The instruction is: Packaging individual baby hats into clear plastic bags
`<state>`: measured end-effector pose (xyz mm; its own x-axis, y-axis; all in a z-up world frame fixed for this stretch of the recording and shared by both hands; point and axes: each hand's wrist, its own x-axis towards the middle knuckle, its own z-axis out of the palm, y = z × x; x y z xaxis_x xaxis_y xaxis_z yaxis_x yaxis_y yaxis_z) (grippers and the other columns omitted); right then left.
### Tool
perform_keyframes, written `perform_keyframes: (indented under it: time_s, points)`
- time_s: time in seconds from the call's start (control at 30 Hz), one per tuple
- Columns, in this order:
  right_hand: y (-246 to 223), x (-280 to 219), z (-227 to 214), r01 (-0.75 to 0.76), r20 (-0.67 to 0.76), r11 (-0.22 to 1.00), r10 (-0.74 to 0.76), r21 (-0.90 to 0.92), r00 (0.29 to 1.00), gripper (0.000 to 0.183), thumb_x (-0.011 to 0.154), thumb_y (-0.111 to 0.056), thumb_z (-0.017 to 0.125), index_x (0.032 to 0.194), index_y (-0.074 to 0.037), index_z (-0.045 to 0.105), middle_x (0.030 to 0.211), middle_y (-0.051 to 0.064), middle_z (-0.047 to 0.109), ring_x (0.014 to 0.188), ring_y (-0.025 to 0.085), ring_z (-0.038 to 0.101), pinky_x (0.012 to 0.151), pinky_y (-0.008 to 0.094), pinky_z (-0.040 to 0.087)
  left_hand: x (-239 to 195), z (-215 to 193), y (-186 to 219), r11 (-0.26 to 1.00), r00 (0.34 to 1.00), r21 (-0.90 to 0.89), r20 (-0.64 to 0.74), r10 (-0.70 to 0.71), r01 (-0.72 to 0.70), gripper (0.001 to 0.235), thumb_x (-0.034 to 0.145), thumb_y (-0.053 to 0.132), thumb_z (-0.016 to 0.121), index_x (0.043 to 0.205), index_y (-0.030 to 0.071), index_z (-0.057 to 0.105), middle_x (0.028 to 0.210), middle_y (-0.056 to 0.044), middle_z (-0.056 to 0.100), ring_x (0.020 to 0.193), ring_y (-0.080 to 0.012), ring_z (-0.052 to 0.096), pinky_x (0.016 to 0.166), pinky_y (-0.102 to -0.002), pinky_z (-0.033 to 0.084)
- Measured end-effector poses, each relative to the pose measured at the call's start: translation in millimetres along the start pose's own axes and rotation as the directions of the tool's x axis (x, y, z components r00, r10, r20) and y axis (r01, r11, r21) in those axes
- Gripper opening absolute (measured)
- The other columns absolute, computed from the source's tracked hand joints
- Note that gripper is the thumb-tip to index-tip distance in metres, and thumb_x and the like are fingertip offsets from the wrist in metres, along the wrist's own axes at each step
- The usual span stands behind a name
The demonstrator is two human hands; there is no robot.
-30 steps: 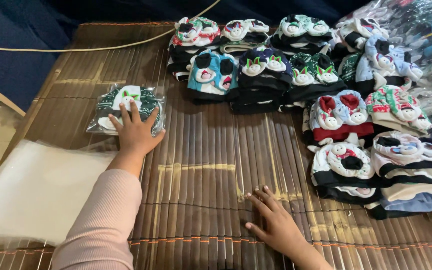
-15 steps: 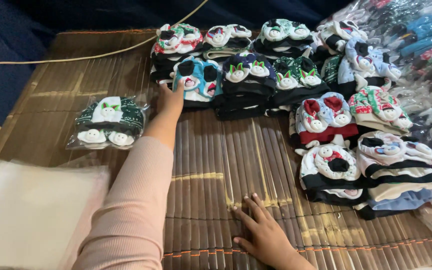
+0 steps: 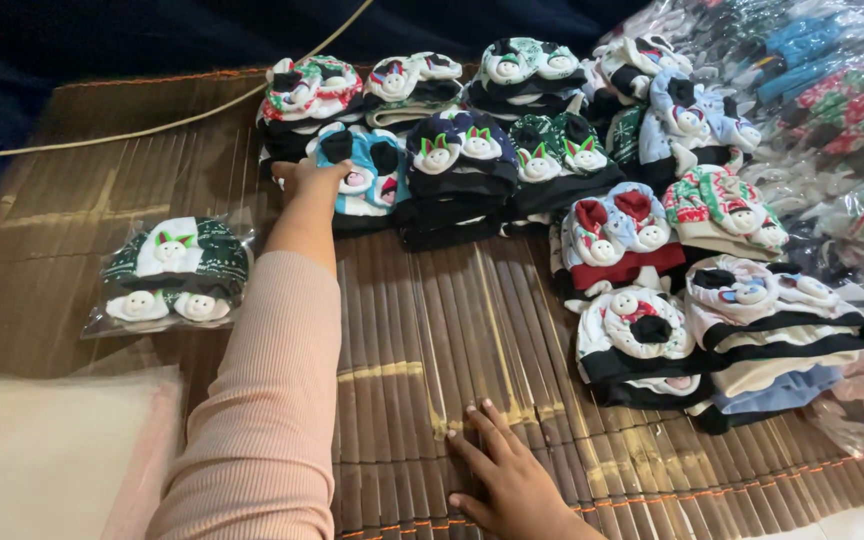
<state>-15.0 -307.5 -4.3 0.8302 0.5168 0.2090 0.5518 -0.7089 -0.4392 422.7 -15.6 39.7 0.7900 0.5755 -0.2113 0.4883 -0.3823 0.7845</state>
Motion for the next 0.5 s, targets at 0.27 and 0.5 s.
perform_keyframes:
  time_s: [0.27, 0.5]
  points:
    - [3, 1, 3, -0.019, 0.04, 1.0, 0.019, 0.003, 0.999, 0.078, 0.081, -0.041, 0.084, 0.146, -0.012, 0.052, 0.158, 0.022, 0.034, 0.152, 0.046, 0.019, 0.11, 0.055, 0.035, -58, 14, 27, 0.861, 0.966, 0.44, 0.077, 0.247, -0.255, 0.071, 0.072, 0.053, 0.084, 0.129, 0.02, 0.058, 0.127, -0.011, 0.064, 0.112, -0.0333, 0.064, 0.09, -0.051, 0.051]
    - [4, 0, 4, -0.014, 0.044, 1.0, 0.015, -0.023, 0.999, 0.077, 0.082, -0.042, 0.082, 0.146, -0.011, 0.051, 0.158, 0.022, 0.033, 0.152, 0.047, 0.018, 0.11, 0.056, 0.035, -59, 29, 3, 0.791, 0.861, 0.384, 0.02, 0.509, -0.476, 0.074, 0.08, 0.032, 0.08, 0.138, 0.016, 0.037, 0.106, -0.016, 0.072, 0.095, -0.0373, 0.071, 0.085, -0.048, 0.052]
